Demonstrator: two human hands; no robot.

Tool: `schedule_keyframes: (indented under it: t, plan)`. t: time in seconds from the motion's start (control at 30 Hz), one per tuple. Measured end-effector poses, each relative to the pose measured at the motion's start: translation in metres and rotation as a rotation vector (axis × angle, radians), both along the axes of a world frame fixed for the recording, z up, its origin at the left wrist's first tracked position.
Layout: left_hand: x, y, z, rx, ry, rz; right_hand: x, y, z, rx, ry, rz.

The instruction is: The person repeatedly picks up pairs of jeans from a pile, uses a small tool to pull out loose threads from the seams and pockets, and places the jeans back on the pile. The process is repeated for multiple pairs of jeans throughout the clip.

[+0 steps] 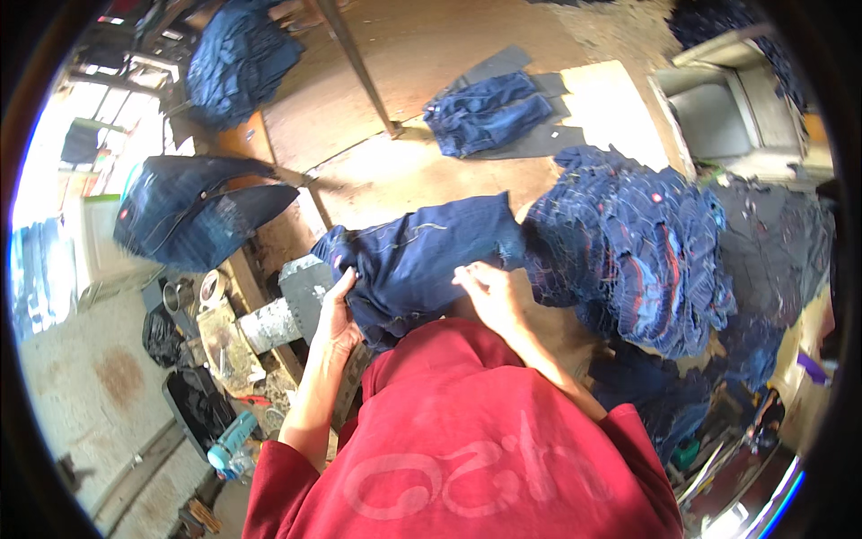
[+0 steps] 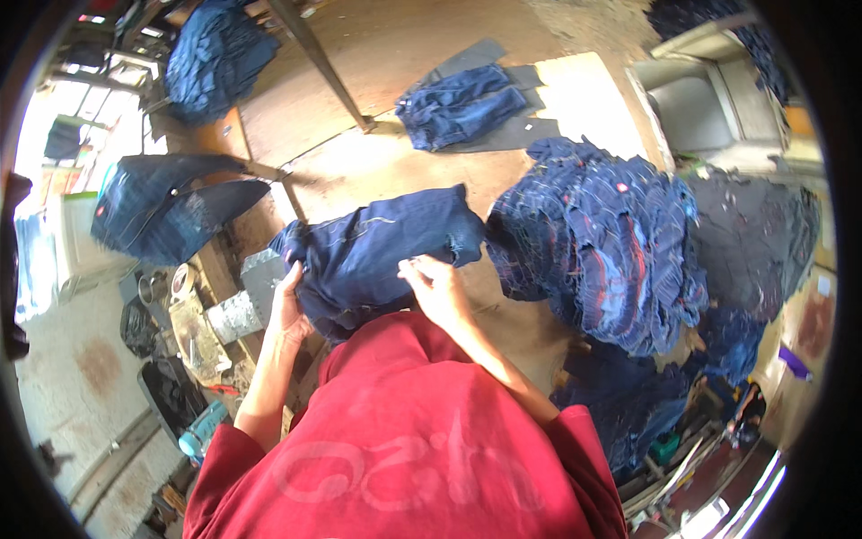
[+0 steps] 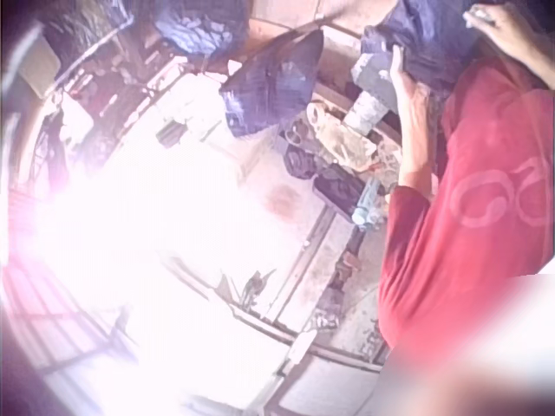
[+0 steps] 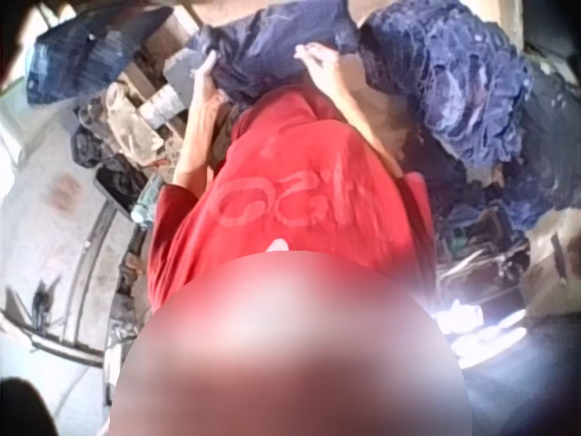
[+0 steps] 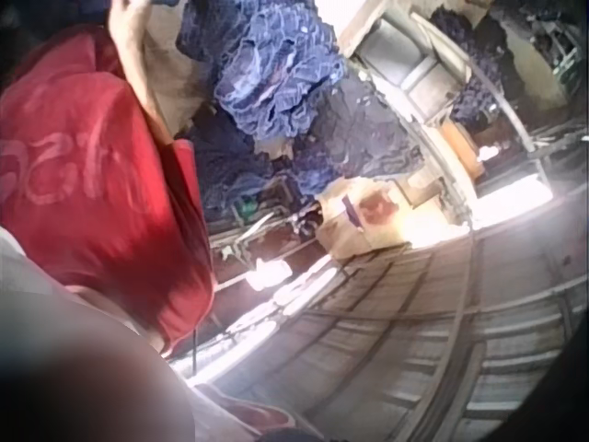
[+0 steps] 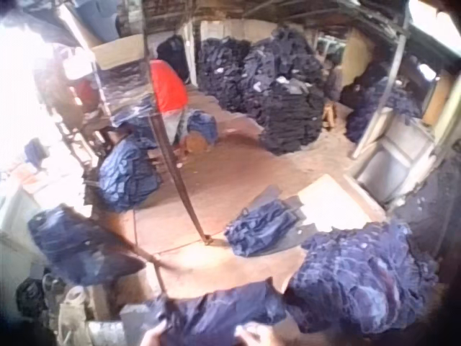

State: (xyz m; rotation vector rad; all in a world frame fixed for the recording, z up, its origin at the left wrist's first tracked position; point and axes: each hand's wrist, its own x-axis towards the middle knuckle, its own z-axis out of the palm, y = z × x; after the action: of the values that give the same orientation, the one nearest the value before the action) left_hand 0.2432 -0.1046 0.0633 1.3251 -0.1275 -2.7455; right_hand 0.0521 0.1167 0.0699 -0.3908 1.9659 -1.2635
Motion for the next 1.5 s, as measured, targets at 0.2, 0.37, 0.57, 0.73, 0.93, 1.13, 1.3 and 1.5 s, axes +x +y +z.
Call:
schedule_keyframes:
  t: [0.2,0.37,0.57,0.73,0.93,1.13,1.3,1.5]
  plan:
    - [-0.014,0.012,0.010,-0.198,-0.097,-0.418,0.025,-0.031,0.006,0.325,-0.209,0.022]
    - [-0.007,0.014,0.007,-0.171,-0.011,-0.368,0.039,-0.046,-0.005,0.262,-0.065,-0.074]
    - [0.012,0.005,0.000,-0.118,0.047,-0.367,0.053,-0.035,-0.002,0.193,-0.137,-0.123]
    - [0.019,0.002,0.000,-0.060,0.069,-0.367,0.058,-0.036,0.004,0.183,-0.065,-0.123]
    - [0.023,0.001,0.006,-0.045,0.096,-0.371,0.061,-0.034,-0.002,0.201,-0.083,-0.072]
    - [0.026,0.003,0.008,-0.084,0.094,-0.362,0.066,-0.033,-0.001,0.167,-0.079,-0.105]
    - [0.027,0.000,0.009,-0.114,0.034,-0.438,0.065,-0.033,0.002,0.184,-0.080,-0.063]
    - [0.029,-0.002,0.022,-0.210,0.020,-0.448,0.057,-0.015,0.032,0.256,0.073,-0.006]
